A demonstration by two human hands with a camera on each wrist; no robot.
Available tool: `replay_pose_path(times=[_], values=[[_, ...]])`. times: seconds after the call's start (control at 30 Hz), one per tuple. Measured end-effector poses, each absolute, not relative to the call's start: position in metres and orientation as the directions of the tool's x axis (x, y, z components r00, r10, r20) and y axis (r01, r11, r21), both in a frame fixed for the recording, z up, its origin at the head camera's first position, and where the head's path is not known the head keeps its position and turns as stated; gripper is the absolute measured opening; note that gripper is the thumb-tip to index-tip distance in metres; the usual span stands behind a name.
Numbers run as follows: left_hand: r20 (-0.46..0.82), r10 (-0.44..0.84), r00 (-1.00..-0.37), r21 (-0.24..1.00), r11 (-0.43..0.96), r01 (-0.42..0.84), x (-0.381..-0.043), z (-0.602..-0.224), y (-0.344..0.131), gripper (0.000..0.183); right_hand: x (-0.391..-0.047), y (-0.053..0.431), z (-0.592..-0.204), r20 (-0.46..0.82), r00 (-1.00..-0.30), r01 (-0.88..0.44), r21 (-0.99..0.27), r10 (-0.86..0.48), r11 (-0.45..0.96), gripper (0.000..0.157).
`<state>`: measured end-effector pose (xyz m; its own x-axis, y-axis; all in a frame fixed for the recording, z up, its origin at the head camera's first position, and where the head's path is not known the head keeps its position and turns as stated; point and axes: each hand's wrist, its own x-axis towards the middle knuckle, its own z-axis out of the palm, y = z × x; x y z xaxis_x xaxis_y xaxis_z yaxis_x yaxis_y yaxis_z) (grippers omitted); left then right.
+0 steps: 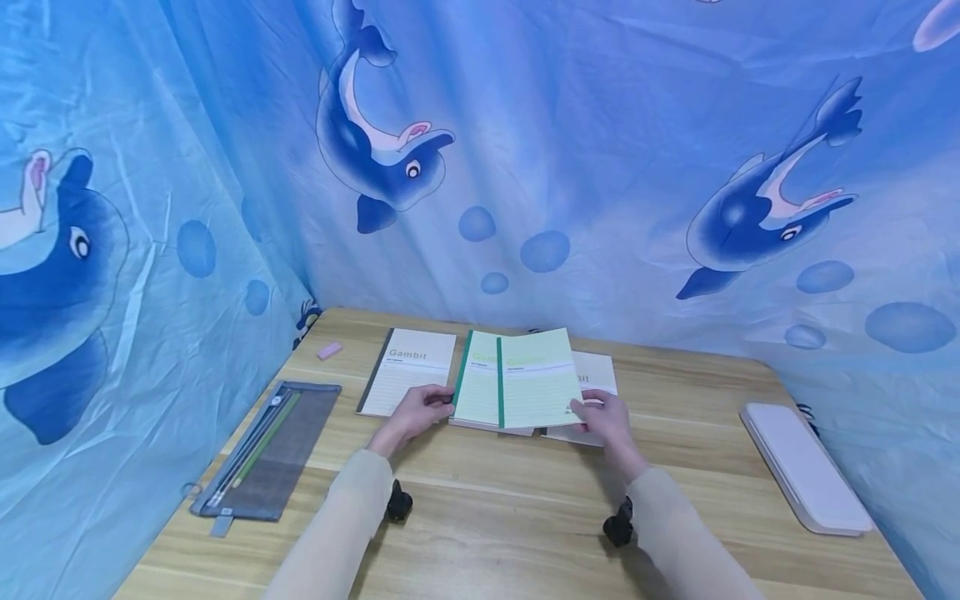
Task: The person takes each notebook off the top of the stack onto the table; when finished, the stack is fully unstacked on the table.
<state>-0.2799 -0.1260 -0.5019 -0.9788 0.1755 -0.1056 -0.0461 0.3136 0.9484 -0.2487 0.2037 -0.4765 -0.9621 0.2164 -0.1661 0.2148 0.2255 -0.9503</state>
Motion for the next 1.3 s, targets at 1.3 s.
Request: replay_pose_path(times=[1.3], values=[[-0.099, 0.167, -0.981, 0.953, 0.299, -0.046, -0.281, -0.502, -0.126, 0.037, -0.212, 0.409, -0.474, -0.201, -0.928, 0.307, -0.890, 0.314, 0.338, 0.067]])
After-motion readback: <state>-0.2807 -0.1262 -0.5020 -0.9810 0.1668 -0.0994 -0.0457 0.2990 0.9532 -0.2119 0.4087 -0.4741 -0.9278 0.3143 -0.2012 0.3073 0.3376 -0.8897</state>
